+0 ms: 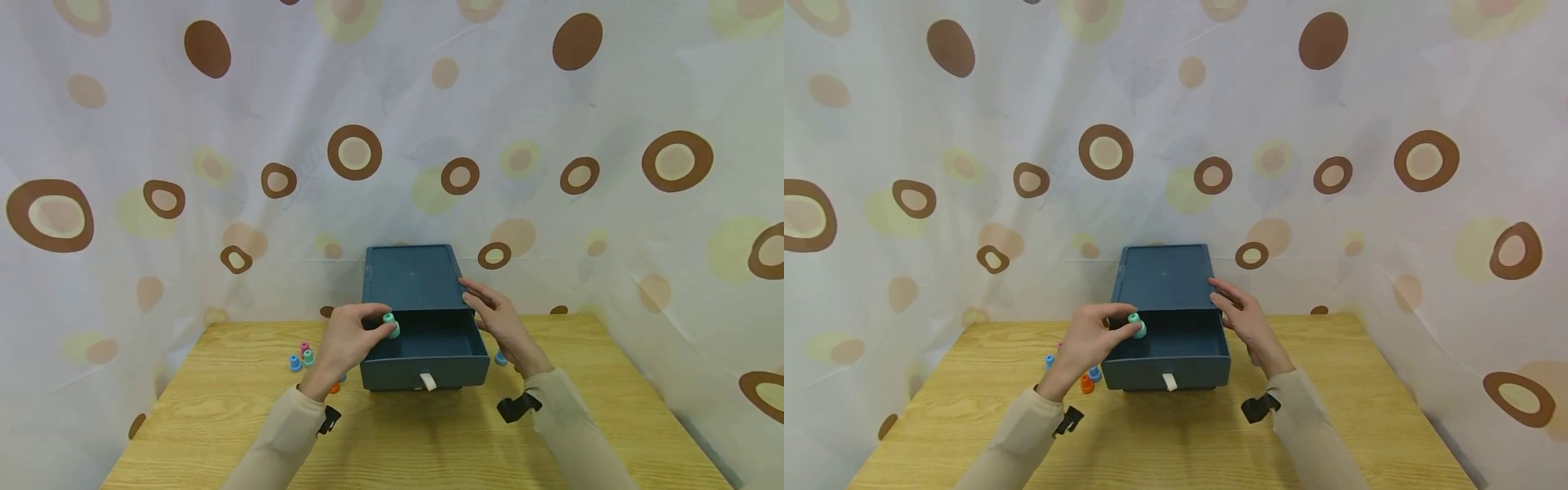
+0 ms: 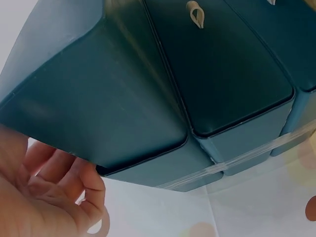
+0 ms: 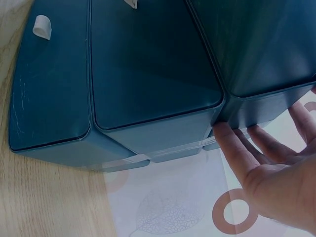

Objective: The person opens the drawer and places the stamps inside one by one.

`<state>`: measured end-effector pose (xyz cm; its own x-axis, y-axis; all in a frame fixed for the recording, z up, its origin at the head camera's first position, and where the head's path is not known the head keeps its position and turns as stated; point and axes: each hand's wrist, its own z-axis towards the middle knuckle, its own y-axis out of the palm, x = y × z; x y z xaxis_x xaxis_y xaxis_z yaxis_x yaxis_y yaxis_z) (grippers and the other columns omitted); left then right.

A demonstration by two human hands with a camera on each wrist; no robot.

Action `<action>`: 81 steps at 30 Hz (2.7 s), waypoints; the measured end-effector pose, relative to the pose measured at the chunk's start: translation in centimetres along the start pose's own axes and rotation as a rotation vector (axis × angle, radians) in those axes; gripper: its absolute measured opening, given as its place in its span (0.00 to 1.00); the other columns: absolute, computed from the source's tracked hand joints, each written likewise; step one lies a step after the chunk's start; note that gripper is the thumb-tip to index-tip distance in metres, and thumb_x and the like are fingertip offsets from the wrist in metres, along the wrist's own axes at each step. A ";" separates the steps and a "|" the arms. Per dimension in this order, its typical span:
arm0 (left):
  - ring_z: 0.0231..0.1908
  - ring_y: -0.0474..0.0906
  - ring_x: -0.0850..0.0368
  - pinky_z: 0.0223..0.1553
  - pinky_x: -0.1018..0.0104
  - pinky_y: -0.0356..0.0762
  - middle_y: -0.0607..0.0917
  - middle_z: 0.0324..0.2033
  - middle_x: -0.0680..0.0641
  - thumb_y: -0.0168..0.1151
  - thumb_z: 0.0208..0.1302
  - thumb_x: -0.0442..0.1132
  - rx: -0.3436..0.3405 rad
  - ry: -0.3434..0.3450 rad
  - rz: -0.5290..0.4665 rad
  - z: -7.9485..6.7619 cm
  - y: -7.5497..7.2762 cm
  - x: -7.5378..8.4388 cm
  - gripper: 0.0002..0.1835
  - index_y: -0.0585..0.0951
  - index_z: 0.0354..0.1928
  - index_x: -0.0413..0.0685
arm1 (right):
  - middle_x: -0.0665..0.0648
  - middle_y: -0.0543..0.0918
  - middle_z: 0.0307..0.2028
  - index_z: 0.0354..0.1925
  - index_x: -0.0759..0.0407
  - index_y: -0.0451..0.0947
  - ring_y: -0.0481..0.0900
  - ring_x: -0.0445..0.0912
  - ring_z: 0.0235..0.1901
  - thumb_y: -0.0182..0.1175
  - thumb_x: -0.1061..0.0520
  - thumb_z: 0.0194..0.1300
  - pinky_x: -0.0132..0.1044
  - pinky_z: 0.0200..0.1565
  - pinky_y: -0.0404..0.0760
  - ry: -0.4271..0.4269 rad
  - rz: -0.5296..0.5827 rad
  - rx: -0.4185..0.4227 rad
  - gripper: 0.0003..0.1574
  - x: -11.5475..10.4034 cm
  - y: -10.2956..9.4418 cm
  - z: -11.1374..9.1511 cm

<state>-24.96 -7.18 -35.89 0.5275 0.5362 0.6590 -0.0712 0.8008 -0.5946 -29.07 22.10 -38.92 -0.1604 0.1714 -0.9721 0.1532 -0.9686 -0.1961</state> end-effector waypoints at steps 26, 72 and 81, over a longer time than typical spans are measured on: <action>0.39 0.86 0.59 0.38 0.65 0.82 0.90 0.38 0.51 0.72 0.58 0.41 -0.276 0.056 0.278 1.8 -0.3 0.4 0.13 0.88 0.45 0.47 | 0.55 0.56 0.76 0.74 0.45 0.60 0.50 0.58 0.76 0.52 0.38 0.73 0.67 0.68 0.56 -0.009 0.002 0.004 0.37 0.3 0.1 -0.1; 0.27 0.80 0.51 0.27 0.71 0.75 0.89 0.34 0.42 0.69 0.61 0.34 0.205 0.048 -0.286 -0.8 -2.3 -3.7 0.05 0.88 0.37 0.41 | 0.57 0.55 0.76 0.74 0.47 0.59 0.50 0.58 0.76 0.51 0.40 0.74 0.66 0.68 0.56 -0.022 0.010 -0.002 0.36 0.0 0.1 -0.1; 0.31 0.81 0.58 0.36 0.65 0.80 0.87 0.33 0.37 0.65 0.64 0.32 0.119 -0.028 -0.394 -1.7 -3.3 -3.8 0.05 0.87 0.38 0.37 | 0.57 0.56 0.75 0.74 0.47 0.60 0.50 0.58 0.75 0.51 0.39 0.73 0.66 0.68 0.56 -0.009 0.005 0.003 0.36 -0.1 0.0 0.0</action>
<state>-25.29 -12.37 -37.22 0.5108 0.1877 0.8390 0.0340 0.9707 -0.2379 -29.04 22.04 -38.86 -0.1685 0.1654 -0.9717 0.1509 -0.9699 -0.1912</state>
